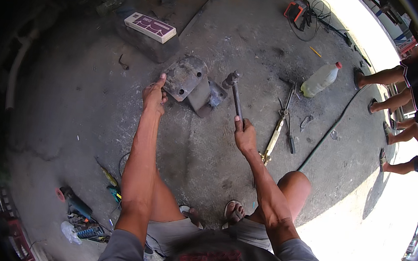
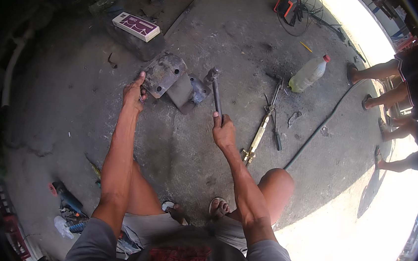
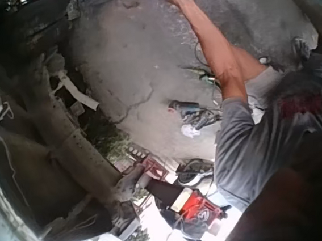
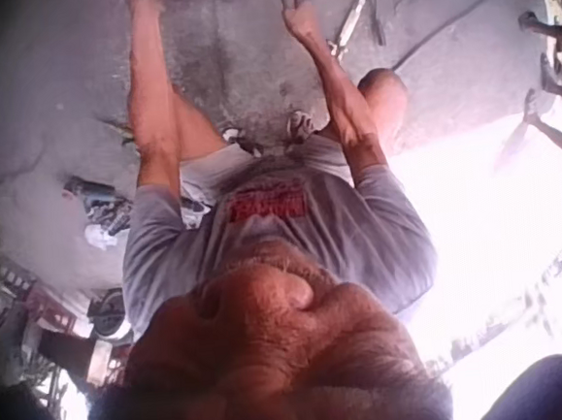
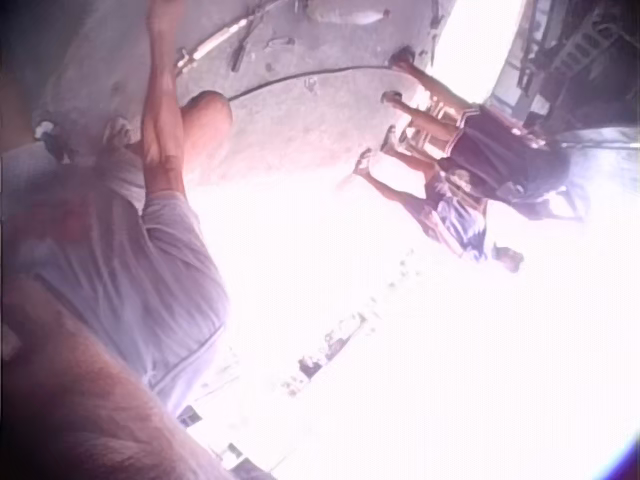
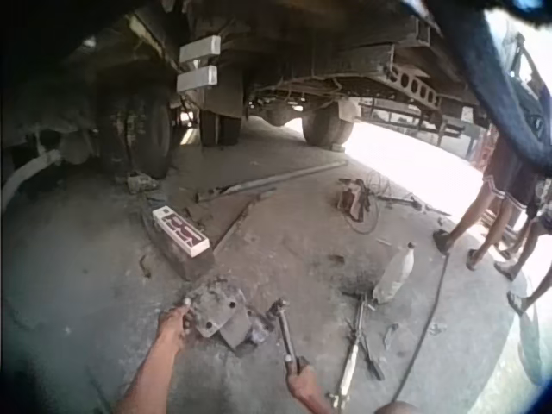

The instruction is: The person uses a welding torch to heat a metal part on the ground, then hammers it to shape. They repeat heating and hammering, using pliers to hold the part and a hammer to strike it.

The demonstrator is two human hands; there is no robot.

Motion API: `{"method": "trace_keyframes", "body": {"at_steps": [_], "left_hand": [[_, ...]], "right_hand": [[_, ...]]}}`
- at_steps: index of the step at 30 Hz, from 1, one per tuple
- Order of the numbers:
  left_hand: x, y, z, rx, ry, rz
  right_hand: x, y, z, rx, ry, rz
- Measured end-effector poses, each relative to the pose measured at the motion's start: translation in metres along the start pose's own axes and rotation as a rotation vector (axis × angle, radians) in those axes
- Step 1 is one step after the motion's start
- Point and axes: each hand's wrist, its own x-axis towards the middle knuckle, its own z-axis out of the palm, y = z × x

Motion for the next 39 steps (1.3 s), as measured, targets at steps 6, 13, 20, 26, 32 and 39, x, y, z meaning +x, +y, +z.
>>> {"method": "trace_keyframes", "body": {"at_steps": [6,13,20,26,32,39], "left_hand": [[-0.013,-0.007,-0.003,0.009,-0.017,-0.004],[-0.017,-0.009,-0.020,0.080,-0.035,0.014],[-0.042,-0.010,0.014,0.032,0.064,0.046],[-0.014,-0.001,-0.045,0.100,0.015,0.059],[-0.002,0.001,-0.035,-0.001,-0.055,0.005],[-0.021,-0.002,-0.029,0.236,-0.091,-0.048]], "right_hand": [[-0.017,-0.115,-0.144,0.452,0.295,-0.439],[0.040,-0.246,-0.213,0.695,0.637,-1.338],[-0.072,0.089,0.114,0.120,-0.017,0.148],[-0.051,0.003,0.009,0.089,-0.020,0.057],[-0.058,-0.128,-0.122,0.568,0.196,-0.364],[-0.012,-0.281,-0.256,0.890,0.328,-1.146]]}}
